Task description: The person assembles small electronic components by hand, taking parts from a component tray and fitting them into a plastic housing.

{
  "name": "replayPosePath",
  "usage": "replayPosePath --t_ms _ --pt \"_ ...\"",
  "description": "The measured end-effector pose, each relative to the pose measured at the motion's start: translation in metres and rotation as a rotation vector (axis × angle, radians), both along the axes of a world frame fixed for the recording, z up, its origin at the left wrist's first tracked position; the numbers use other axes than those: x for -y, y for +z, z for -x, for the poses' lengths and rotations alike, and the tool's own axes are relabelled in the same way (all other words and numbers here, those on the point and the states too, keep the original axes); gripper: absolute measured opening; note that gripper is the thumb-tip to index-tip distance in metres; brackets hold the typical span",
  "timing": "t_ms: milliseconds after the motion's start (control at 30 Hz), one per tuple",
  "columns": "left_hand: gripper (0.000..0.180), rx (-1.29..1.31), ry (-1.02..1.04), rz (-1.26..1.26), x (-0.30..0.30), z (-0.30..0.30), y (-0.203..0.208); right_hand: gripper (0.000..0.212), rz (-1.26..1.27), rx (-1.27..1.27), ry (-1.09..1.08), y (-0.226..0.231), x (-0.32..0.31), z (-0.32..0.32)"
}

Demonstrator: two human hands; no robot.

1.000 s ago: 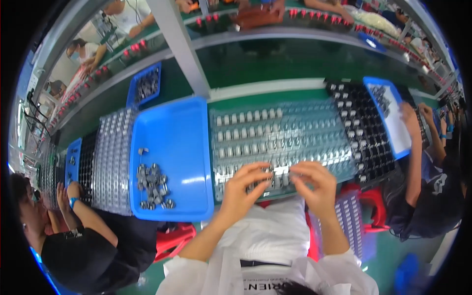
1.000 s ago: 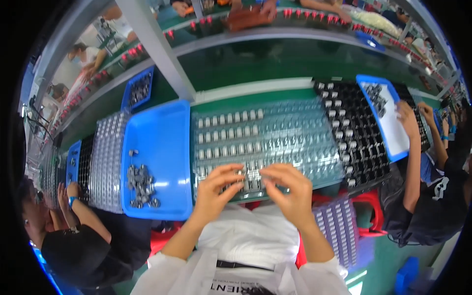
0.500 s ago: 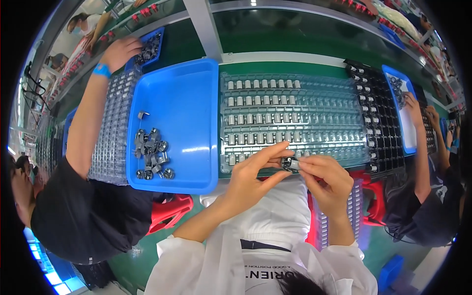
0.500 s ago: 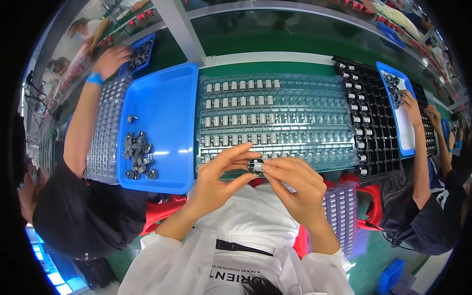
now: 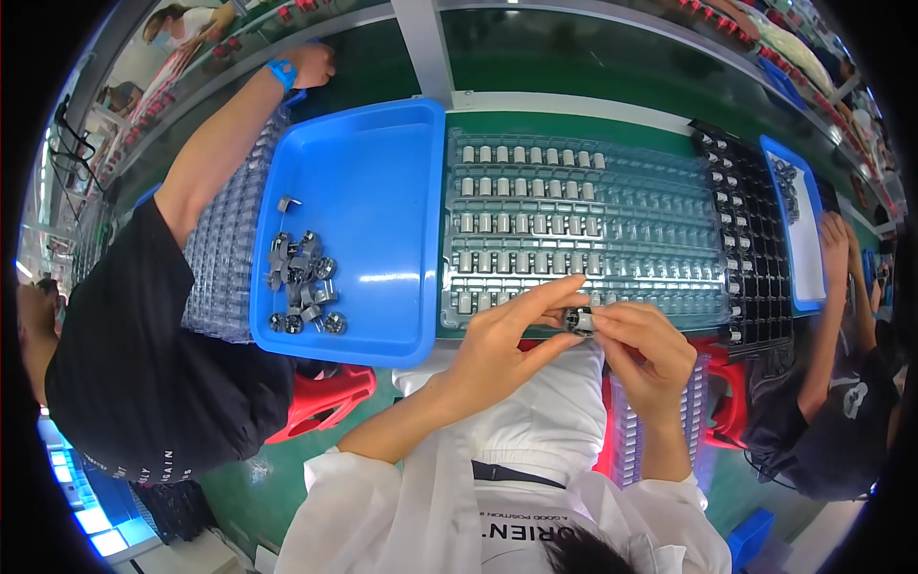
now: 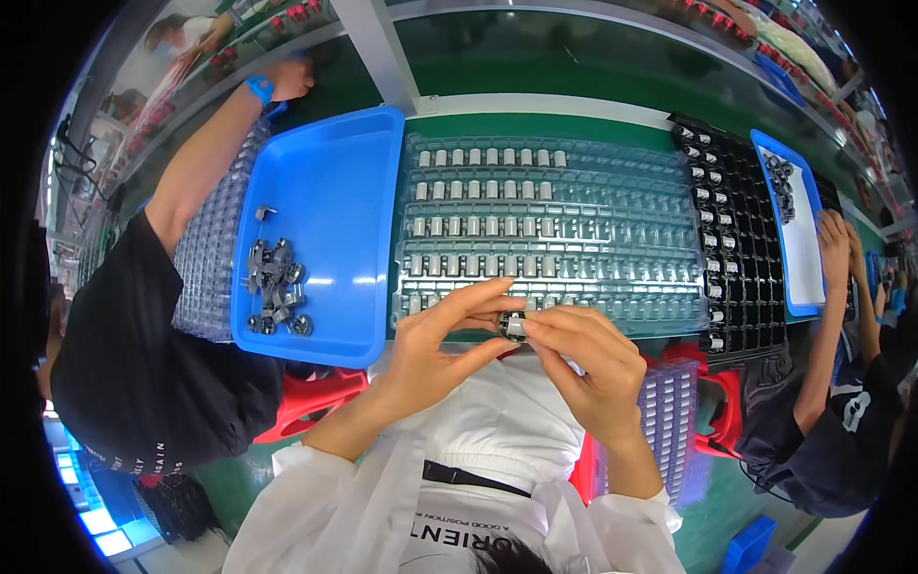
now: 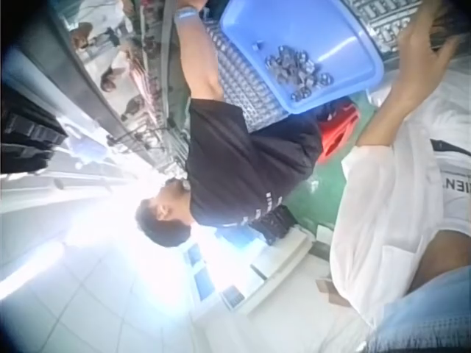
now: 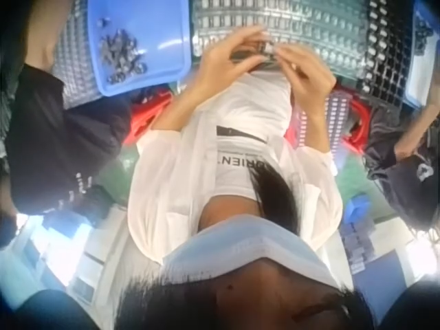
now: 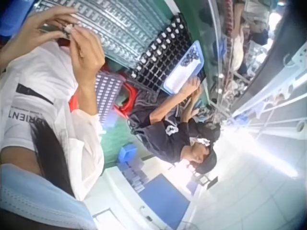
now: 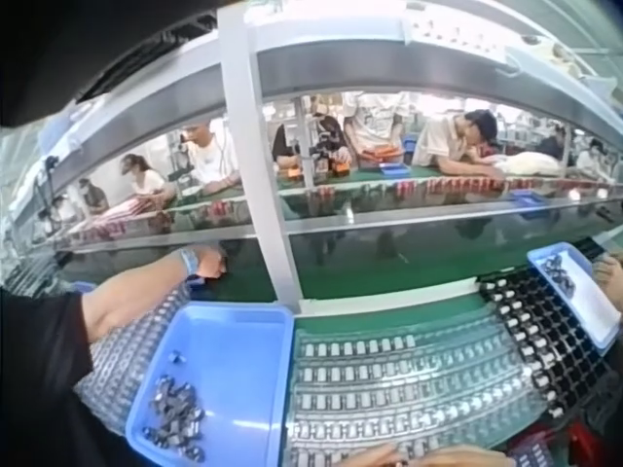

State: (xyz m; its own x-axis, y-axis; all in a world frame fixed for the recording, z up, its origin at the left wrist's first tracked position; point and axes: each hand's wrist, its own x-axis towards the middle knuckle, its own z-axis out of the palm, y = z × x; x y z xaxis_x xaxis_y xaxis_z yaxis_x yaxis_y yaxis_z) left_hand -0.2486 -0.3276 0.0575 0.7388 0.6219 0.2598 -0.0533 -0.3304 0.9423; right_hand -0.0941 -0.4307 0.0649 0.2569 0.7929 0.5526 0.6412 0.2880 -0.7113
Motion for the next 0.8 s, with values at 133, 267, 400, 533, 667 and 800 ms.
replayPosePath --t_ms 133,267,400,533,667,800 --pt "0.057 -0.014 -0.014 -0.011 -0.001 0.002 0.002 0.024 -0.012 0.039 -0.005 0.002 0.000 0.001" --pt "0.056 -0.019 -0.019 -0.020 -0.003 0.003 0.001 0.024 0.026 0.038 0.028 0.003 -0.002 -0.001" --pt "0.055 -0.052 0.038 0.060 -0.001 0.010 -0.005 0.030 0.088 0.088 0.065 0.008 -0.004 0.007" --pt "0.050 0.040 -0.106 0.422 -0.004 0.022 0.000 0.030 0.164 0.045 0.026 -0.006 0.004 0.014" --pt "0.043 -0.274 0.283 -0.149 -0.023 0.080 0.004 0.027 0.177 -0.069 0.055 -0.011 0.008 0.012" --pt "0.033 -0.752 0.632 -0.694 -0.066 0.143 -0.005 0.025 0.154 -0.257 -0.198 -0.022 0.027 -0.005"
